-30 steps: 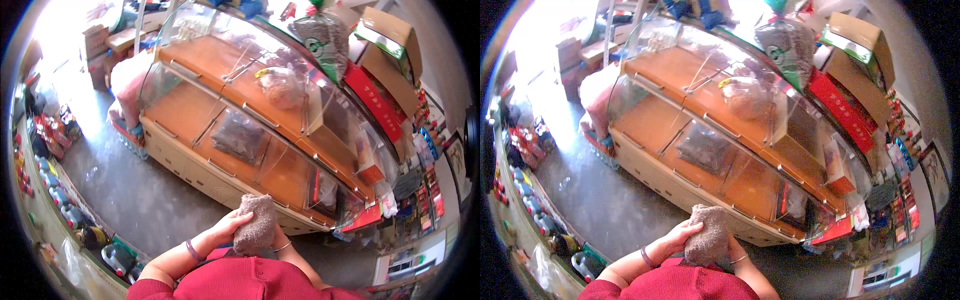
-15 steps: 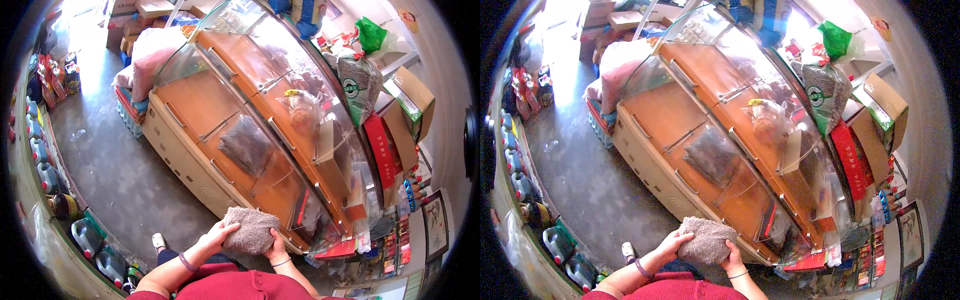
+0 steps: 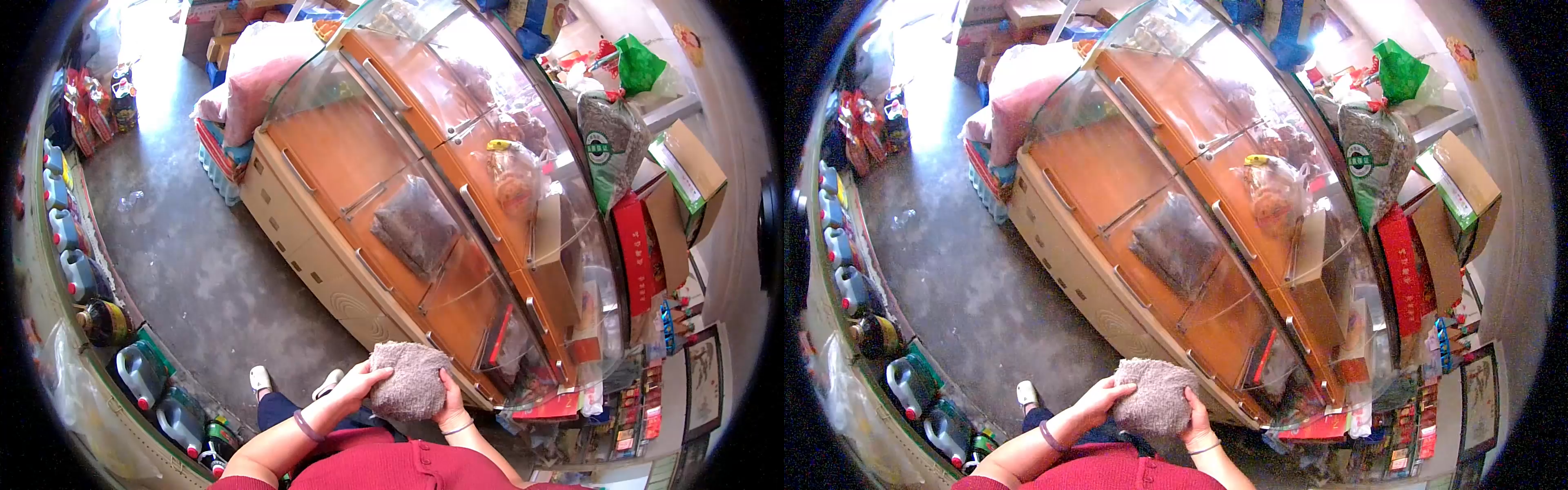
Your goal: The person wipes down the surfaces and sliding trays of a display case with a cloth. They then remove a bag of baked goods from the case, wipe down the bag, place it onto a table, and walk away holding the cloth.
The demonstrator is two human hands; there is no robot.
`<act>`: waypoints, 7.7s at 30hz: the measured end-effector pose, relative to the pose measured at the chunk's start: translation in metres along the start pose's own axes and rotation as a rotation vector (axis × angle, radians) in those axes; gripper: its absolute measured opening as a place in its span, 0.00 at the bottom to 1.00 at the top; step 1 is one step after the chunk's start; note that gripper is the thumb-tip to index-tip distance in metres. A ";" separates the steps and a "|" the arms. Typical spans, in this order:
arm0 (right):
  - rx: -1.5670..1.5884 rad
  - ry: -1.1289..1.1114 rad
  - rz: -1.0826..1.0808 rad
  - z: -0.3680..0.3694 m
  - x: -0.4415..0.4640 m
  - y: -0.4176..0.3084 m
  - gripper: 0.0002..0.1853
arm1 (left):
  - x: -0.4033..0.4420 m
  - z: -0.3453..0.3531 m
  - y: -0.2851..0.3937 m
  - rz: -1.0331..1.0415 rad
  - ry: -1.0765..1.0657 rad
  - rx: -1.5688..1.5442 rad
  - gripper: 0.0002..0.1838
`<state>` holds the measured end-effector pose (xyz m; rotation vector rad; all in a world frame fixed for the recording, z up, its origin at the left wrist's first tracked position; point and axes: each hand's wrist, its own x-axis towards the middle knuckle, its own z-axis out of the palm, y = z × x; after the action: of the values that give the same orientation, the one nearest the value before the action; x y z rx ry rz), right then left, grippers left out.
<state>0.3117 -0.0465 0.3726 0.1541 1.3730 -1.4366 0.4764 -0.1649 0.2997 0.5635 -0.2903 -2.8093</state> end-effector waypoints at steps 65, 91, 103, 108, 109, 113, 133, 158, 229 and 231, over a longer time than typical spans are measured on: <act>0.690 0.553 -0.444 -0.370 -0.045 0.055 0.20 | 0.154 -0.022 -0.251 -0.008 -0.148 2.571 0.15; -1.376 0.822 -0.871 -0.333 0.147 0.042 0.34 | 0.159 -0.013 -0.245 -0.177 -0.192 2.544 0.29; -1.189 1.043 -0.744 -0.329 0.231 -0.080 0.34 | 0.160 0.000 -0.246 -0.102 -0.191 2.522 0.27; -1.246 1.032 -0.809 -0.329 0.240 -0.072 0.35 | 0.158 0.001 -0.248 -0.033 -0.179 2.551 0.28; -1.304 1.078 -0.781 -0.336 0.252 -0.086 0.36 | 0.160 0.001 -0.248 -0.052 -0.165 2.550 0.28; -1.240 1.240 -0.816 -0.358 0.303 -0.139 0.31 | 0.159 -0.004 -0.246 -0.020 -0.210 2.609 0.26; -1.313 1.311 -1.172 -0.382 0.316 -0.150 0.16 | 0.168 -0.015 -0.240 -0.047 -0.174 2.495 0.19; -1.315 -0.130 -1.015 -0.206 0.288 -0.080 0.21 | 0.160 -0.029 -0.246 0.097 -0.181 2.585 0.21; -1.520 0.078 -1.002 -0.154 0.244 -0.003 0.24 | 0.149 -0.031 -0.255 -0.003 -0.044 2.417 0.24; -1.569 -0.004 -1.017 -0.163 0.221 0.021 0.23 | 0.151 -0.030 -0.253 -0.004 -0.035 2.418 0.24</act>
<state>0.1483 -0.0444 0.1506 -1.7189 2.3008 -0.6100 0.3003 0.0260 0.1579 0.6139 -3.2496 -0.8681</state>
